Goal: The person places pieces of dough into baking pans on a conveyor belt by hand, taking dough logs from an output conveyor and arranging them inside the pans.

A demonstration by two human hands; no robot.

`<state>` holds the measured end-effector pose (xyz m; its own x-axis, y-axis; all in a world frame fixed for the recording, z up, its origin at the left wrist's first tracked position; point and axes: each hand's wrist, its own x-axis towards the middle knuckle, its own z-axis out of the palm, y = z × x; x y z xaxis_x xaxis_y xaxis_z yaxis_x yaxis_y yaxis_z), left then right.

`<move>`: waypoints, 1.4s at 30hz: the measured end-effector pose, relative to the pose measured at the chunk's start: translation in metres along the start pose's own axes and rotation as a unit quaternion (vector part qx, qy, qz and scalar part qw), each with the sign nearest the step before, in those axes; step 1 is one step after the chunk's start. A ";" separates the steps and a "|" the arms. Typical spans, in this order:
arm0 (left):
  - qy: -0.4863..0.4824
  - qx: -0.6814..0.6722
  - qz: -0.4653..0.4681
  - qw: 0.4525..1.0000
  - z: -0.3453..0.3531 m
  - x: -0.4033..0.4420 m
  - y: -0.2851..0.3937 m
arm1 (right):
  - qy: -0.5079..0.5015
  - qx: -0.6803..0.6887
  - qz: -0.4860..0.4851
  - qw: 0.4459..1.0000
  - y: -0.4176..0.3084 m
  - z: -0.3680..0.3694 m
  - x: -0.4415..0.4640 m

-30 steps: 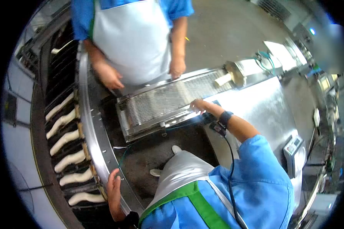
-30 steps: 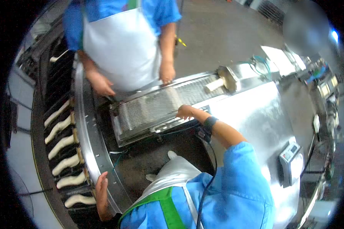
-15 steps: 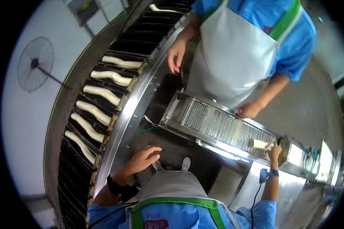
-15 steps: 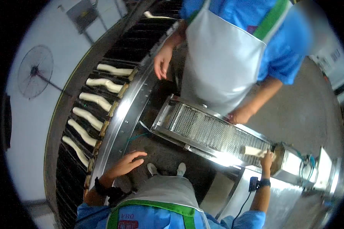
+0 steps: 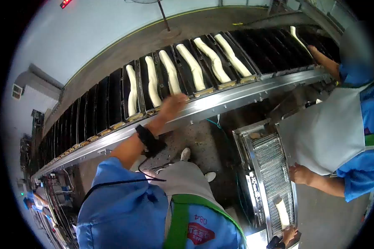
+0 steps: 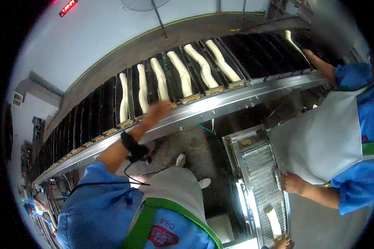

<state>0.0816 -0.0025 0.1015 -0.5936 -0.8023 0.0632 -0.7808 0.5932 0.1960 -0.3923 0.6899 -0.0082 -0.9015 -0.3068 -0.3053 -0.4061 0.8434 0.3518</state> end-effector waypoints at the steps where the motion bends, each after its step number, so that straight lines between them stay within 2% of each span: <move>1: 0.113 -0.402 -0.112 0.902 0.001 -0.003 -0.045 | -0.001 -0.013 0.018 1.000 0.003 0.008 0.008; 2: 0.169 -0.212 -0.201 0.941 -0.053 -0.008 -0.024 | -0.002 -0.027 0.038 0.999 0.004 0.013 0.017; 3: 0.312 -0.037 -0.139 0.939 -0.032 -0.007 -0.094 | 0.003 -0.026 0.041 0.999 0.002 0.013 0.033; 4: 0.306 0.035 -0.218 0.926 -0.044 -0.011 -0.119 | -0.056 0.054 -0.030 0.997 0.004 0.017 0.053; 5: 0.237 -0.105 -0.333 0.907 -0.065 -0.022 -0.122 | -0.114 0.134 -0.090 0.980 0.018 0.025 0.070; 6: 0.183 -0.152 -0.397 0.887 -0.049 -0.025 -0.179 | -0.107 0.230 -0.075 0.964 0.013 0.001 0.051; 8: 0.139 -0.142 -0.328 0.924 -0.024 -0.052 -0.258 | -0.093 0.447 -0.046 0.889 -0.030 -0.076 0.018; 9: 0.087 -0.182 -0.418 0.886 -0.059 -0.045 -0.206 | -0.088 0.521 -0.041 0.848 -0.047 -0.106 0.007; 10: 0.077 -0.191 -0.395 0.895 -0.045 -0.042 -0.216 | -0.067 0.579 -0.050 0.811 -0.066 -0.125 -0.001; 11: 0.012 -0.109 -0.371 0.922 -0.037 -0.044 -0.239 | -0.116 0.583 -0.020 0.804 -0.098 -0.182 -0.014; 12: -0.051 -0.022 -0.344 0.937 -0.032 -0.049 -0.268 | -0.065 0.647 -0.003 0.760 -0.119 -0.201 -0.020; 14: -0.164 0.164 -0.290 0.928 -0.032 -0.051 -0.301 | -0.078 0.712 -0.051 0.696 -0.147 -0.238 -0.016; 15: -0.167 0.166 -0.282 0.930 -0.037 -0.046 -0.295 | -0.083 0.726 -0.043 0.682 -0.163 -0.253 -0.014; 17: -0.159 0.185 -0.327 0.913 -0.043 -0.040 -0.274 | -0.078 0.742 -0.036 0.665 -0.186 -0.270 -0.004; 18: -0.138 0.185 -0.341 0.911 -0.026 -0.047 -0.311 | -0.109 0.734 -0.064 0.668 -0.195 -0.273 0.004; 19: -0.141 0.185 -0.341 0.911 -0.026 -0.052 -0.311 | -0.143 0.723 -0.093 0.669 -0.204 -0.278 0.011; 20: -0.102 0.182 -0.368 0.906 -0.029 -0.057 -0.310 | -0.146 0.722 -0.095 0.669 -0.216 -0.289 0.017; 21: -0.061 0.179 -0.392 0.900 -0.037 -0.057 -0.306 | -0.134 0.744 -0.115 0.645 -0.229 -0.302 0.023; 22: -0.120 0.119 -0.388 0.906 -0.062 -0.051 -0.280 | -0.121 0.767 -0.132 0.617 -0.236 -0.311 0.033; 23: 0.036 -0.003 -0.459 0.888 -0.065 -0.055 -0.282 | -0.116 0.770 -0.124 0.616 -0.236 -0.318 0.049; 24: 0.029 -0.190 -0.451 0.872 -0.078 -0.068 -0.282 | -0.131 0.764 -0.157 0.611 -0.232 -0.332 0.065; 25: 0.127 -0.403 -0.417 0.805 -0.095 -0.067 -0.244 | -0.151 0.761 -0.184 0.604 -0.233 -0.340 0.075; 26: 0.153 -0.474 -0.386 0.777 -0.120 -0.057 -0.203 | -0.147 0.785 -0.174 0.577 -0.237 -0.352 0.079; 27: 0.186 -0.474 -0.353 0.785 -0.136 -0.052 -0.195 | -0.145 0.785 -0.172 0.577 -0.239 -0.364 0.084; 28: 0.215 -0.519 -0.356 0.746 -0.150 -0.046 -0.193 | -0.152 0.789 -0.185 0.565 -0.239 -0.376 0.093; 29: 0.198 -0.519 -0.311 0.771 -0.176 -0.029 -0.141 | -0.161 0.792 -0.201 0.554 -0.240 -0.386 0.101; 30: 0.238 -0.552 -0.308 0.737 -0.181 -0.024 -0.156 | -0.143 0.801 -0.207 0.544 -0.244 -0.395 0.109; 31: 0.232 -0.578 -0.326 0.711 -0.186 -0.017 -0.155 | -0.145 0.797 -0.214 0.546 -0.246 -0.402 0.114; 32: 0.249 -0.575 -0.310 0.715 -0.203 0.003 -0.078 | -0.153 0.782 -0.228 0.559 -0.245 -0.410 0.122; 33: 0.243 -0.597 -0.316 0.696 -0.215 0.023 -0.017 | -0.162 0.768 -0.244 0.569 -0.246 -0.417 0.131; 34: 0.213 -0.619 -0.306 0.692 -0.214 0.031 -0.036 | -0.157 0.780 -0.234 0.559 -0.252 -0.424 0.135; 35: 0.240 -0.604 -0.282 0.706 -0.212 0.039 -0.038 | -0.173 0.775 -0.241 0.558 -0.254 -0.432 0.144; 36: 0.241 -0.621 -0.291 0.687 -0.216 0.054 -0.015 | -0.183 0.767 -0.256 0.559 -0.256 -0.437 0.155; 39: 0.229 -0.684 -0.233 0.652 -0.223 0.087 0.045 | -0.171 0.755 -0.284 0.566 -0.260 -0.451 0.180; 40: 0.250 -0.713 -0.233 0.612 -0.223 0.098 0.051 | -0.153 0.751 -0.289 0.573 -0.259 -0.457 0.187; 41: 0.294 -0.710 -0.220 0.601 -0.222 0.114 0.088 | -0.142 0.756 -0.284 0.573 -0.259 -0.461 0.192; 42: 0.265 -0.721 -0.203 0.607 -0.221 0.125 0.089 | -0.141 0.767 -0.284 0.558 -0.260 -0.464 0.199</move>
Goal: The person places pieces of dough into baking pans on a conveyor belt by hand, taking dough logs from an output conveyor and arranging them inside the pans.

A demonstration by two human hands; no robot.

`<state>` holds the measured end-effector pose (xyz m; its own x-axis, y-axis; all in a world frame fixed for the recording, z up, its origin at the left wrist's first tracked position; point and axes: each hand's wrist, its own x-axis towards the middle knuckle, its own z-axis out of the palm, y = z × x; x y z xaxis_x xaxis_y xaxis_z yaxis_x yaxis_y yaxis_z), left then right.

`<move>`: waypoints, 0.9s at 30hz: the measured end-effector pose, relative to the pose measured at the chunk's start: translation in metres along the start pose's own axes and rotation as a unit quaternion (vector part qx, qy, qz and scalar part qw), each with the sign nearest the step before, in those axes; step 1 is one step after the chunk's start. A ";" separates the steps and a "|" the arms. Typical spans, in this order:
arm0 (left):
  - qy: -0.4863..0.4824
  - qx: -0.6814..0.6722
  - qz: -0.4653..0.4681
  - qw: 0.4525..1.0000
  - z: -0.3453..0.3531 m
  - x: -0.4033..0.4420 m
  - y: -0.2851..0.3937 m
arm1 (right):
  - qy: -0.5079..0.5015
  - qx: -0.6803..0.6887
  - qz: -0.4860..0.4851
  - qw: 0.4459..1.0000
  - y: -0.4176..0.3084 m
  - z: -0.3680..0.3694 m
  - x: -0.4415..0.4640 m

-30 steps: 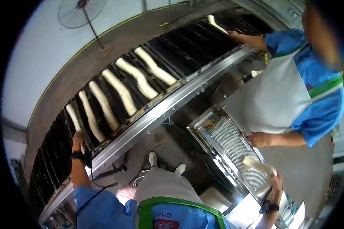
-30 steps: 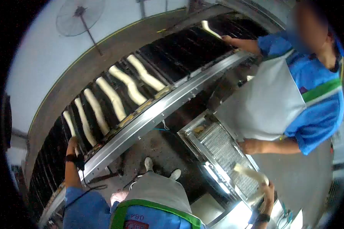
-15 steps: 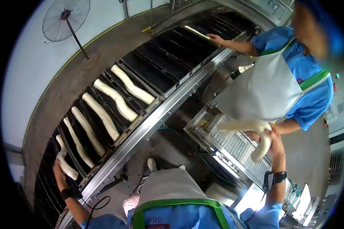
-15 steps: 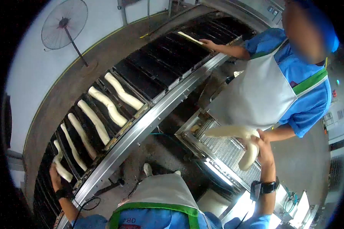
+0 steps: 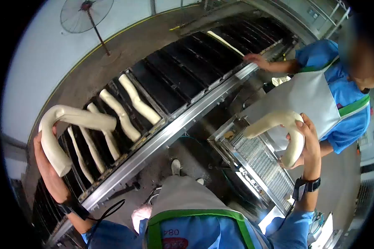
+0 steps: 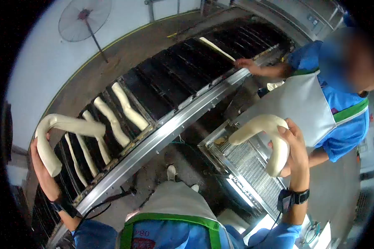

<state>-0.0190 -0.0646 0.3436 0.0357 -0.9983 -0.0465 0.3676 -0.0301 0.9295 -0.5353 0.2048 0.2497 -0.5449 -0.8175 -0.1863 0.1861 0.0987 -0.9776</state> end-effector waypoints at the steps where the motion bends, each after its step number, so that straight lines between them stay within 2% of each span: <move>1: -0.032 0.000 -0.014 0.999 0.014 0.005 -0.003 | 0.002 0.016 -0.005 1.000 -0.001 -0.003 0.007; 3: -0.051 -0.013 -0.047 0.998 0.057 -0.001 -0.019 | 0.010 0.014 -0.010 1.000 -0.001 -0.004 0.015; 4: -0.054 0.030 -0.001 0.998 0.091 -0.012 -0.027 | 0.006 0.014 -0.008 1.000 -0.002 -0.004 0.021; 9: -0.055 -0.036 -0.039 0.997 0.150 0.033 -0.055 | 0.033 0.041 -0.006 0.999 -0.003 -0.020 0.041; 17: -0.028 -0.011 -0.067 0.997 0.206 0.044 -0.106 | 0.063 0.046 -0.007 0.997 0.001 -0.053 0.080; 18: -0.056 0.047 0.017 0.997 0.221 0.031 -0.114 | 0.053 0.033 0.002 0.998 0.001 -0.058 0.086; 21: -0.027 0.010 -0.009 1.000 0.226 0.045 -0.126 | 0.053 0.022 0.008 0.998 0.005 -0.072 0.103; 23: -0.011 0.037 0.009 0.999 0.240 0.047 -0.131 | 0.052 0.025 0.010 0.998 0.005 -0.081 0.116; 25: -0.064 -0.006 -0.081 0.995 0.251 0.051 -0.133 | 0.046 0.029 0.010 0.998 0.006 -0.089 0.129; 26: -0.078 0.044 -0.017 0.996 0.264 0.043 -0.144 | 0.049 0.026 0.011 0.998 0.007 -0.096 0.135; 27: -0.077 0.043 -0.016 0.996 0.271 0.046 -0.147 | 0.055 0.023 0.011 0.998 0.008 -0.101 0.140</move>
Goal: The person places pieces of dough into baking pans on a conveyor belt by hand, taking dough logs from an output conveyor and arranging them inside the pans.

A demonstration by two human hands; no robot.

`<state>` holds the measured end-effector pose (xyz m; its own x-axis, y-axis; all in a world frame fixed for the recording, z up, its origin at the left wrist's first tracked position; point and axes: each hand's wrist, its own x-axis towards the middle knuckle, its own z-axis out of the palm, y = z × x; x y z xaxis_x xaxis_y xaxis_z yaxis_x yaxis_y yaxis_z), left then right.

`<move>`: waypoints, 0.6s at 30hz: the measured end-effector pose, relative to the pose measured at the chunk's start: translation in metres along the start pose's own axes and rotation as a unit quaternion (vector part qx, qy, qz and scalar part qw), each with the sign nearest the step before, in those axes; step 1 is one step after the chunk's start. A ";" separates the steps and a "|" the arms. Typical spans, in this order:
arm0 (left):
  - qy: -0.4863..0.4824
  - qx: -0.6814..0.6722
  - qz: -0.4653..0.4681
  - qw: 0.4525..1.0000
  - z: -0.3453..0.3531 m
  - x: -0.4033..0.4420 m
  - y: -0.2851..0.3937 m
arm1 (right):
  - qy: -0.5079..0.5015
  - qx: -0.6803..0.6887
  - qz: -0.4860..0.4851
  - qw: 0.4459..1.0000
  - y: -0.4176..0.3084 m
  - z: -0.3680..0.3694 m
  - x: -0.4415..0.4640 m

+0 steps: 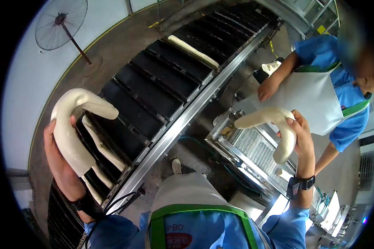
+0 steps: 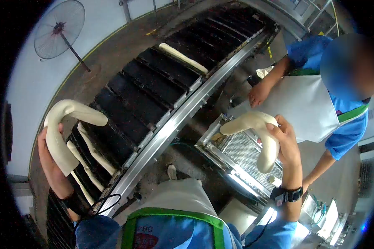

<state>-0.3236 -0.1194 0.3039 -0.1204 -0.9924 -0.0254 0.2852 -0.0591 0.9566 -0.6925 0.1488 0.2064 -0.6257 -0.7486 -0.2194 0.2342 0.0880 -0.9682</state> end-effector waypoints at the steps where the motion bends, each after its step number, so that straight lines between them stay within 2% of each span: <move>1: -0.038 -0.020 -0.050 0.998 0.008 0.005 -0.002 | -0.001 0.000 -0.002 1.000 -0.001 -0.005 0.004; 2: -0.074 -0.040 -0.099 0.991 0.015 0.012 -0.003 | -0.006 -0.001 0.003 1.000 -0.003 -0.007 0.010; 3: -0.062 -0.023 -0.072 0.995 0.030 0.017 -0.009 | -0.011 -0.002 0.008 1.000 -0.005 -0.011 0.014; 6: -0.070 -0.074 -0.082 0.991 0.080 0.031 -0.026 | 0.010 -0.002 0.004 1.000 -0.005 -0.027 0.025; 7: -0.131 -0.093 -0.092 0.983 0.090 0.042 -0.034 | 0.020 0.002 0.009 1.000 -0.007 -0.032 0.026; 8: -0.153 -0.129 -0.112 0.973 0.109 0.052 -0.041 | 0.018 0.002 0.009 1.000 -0.009 -0.040 0.030; 12: -0.221 -0.133 -0.133 0.957 0.162 0.118 -0.079 | 0.035 0.009 0.030 0.999 -0.012 -0.066 0.038; 14: -0.216 -0.188 -0.152 0.946 0.205 0.140 -0.091 | 0.054 -0.009 0.041 0.998 -0.008 -0.082 0.044; 17: -0.172 -0.169 -0.081 0.967 0.269 0.169 -0.102 | 0.081 -0.021 0.044 0.996 -0.008 -0.101 0.055; 18: -0.190 -0.181 -0.063 0.963 0.285 0.179 -0.105 | 0.094 -0.028 0.050 0.994 -0.009 -0.107 0.058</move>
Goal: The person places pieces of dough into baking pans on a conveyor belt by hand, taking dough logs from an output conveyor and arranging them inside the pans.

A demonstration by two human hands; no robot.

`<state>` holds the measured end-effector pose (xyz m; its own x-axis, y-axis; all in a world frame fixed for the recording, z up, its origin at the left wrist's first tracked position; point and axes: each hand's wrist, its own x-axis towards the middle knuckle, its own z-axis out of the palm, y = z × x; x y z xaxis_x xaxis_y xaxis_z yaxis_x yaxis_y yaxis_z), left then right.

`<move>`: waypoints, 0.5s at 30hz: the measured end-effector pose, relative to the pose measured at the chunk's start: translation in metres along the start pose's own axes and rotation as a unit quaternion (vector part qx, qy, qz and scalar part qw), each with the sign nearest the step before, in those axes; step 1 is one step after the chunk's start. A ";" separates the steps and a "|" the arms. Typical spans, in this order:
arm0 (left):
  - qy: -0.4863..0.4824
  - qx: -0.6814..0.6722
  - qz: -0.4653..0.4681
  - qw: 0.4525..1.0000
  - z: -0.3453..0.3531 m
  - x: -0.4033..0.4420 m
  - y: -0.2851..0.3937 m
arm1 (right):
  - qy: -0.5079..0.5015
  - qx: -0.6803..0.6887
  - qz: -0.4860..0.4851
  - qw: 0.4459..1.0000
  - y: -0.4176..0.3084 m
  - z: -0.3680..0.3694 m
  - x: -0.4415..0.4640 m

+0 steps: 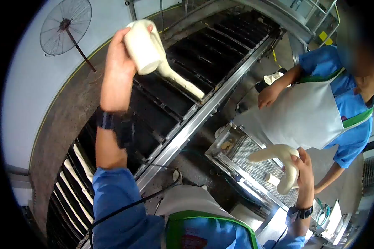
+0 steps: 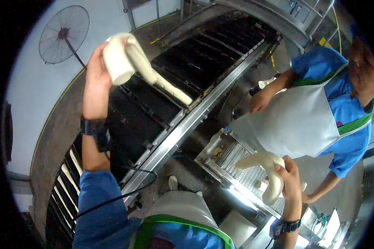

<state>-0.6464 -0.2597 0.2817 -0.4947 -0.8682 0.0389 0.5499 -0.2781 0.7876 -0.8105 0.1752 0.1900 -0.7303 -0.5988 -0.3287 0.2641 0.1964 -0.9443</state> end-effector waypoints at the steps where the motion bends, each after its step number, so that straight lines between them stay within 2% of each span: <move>1: -0.018 -0.034 0.008 0.999 0.009 0.015 -0.011 | 0.014 -0.004 0.001 1.000 -0.003 -0.001 0.002; 4: -0.049 -0.114 0.037 0.992 0.021 0.061 -0.070 | 0.042 0.006 0.002 0.999 0.001 -0.015 0.018; 5: -0.027 -0.088 0.056 0.994 0.018 0.074 -0.100 | 0.036 0.010 0.007 0.999 0.006 -0.024 0.026; 7: 0.117 0.025 0.111 0.987 0.006 0.092 -0.176 | 0.040 0.010 0.010 0.999 0.006 -0.020 0.039; 8: 0.135 0.023 0.030 0.990 -0.013 0.102 -0.222 | 0.048 0.010 0.011 0.999 0.006 -0.019 0.045; 9: 0.089 -0.018 -0.147 0.985 -0.022 0.093 -0.244 | 0.050 0.010 0.016 0.999 0.007 -0.021 0.053; 11: 0.071 0.249 -0.227 0.939 -0.050 0.086 -0.271 | 0.020 -0.019 0.036 0.999 0.007 -0.024 0.073; 12: 0.086 0.252 -0.176 0.948 -0.045 0.078 -0.271 | 0.024 -0.018 0.040 0.999 0.008 -0.024 0.085; 14: 0.054 0.232 -0.207 0.949 -0.035 0.061 -0.242 | -0.024 -0.028 0.045 0.998 0.006 -0.019 0.105; 15: -0.012 0.273 -0.165 0.948 -0.050 0.062 -0.240 | -0.037 -0.043 0.048 0.997 0.004 -0.017 0.119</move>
<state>-0.7754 -0.2668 0.0639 -0.5979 -0.7596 -0.2560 -0.0649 -0.2725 0.9600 -0.9070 0.1184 0.1469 -0.6555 -0.6282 -0.4192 0.2731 0.3203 -0.9071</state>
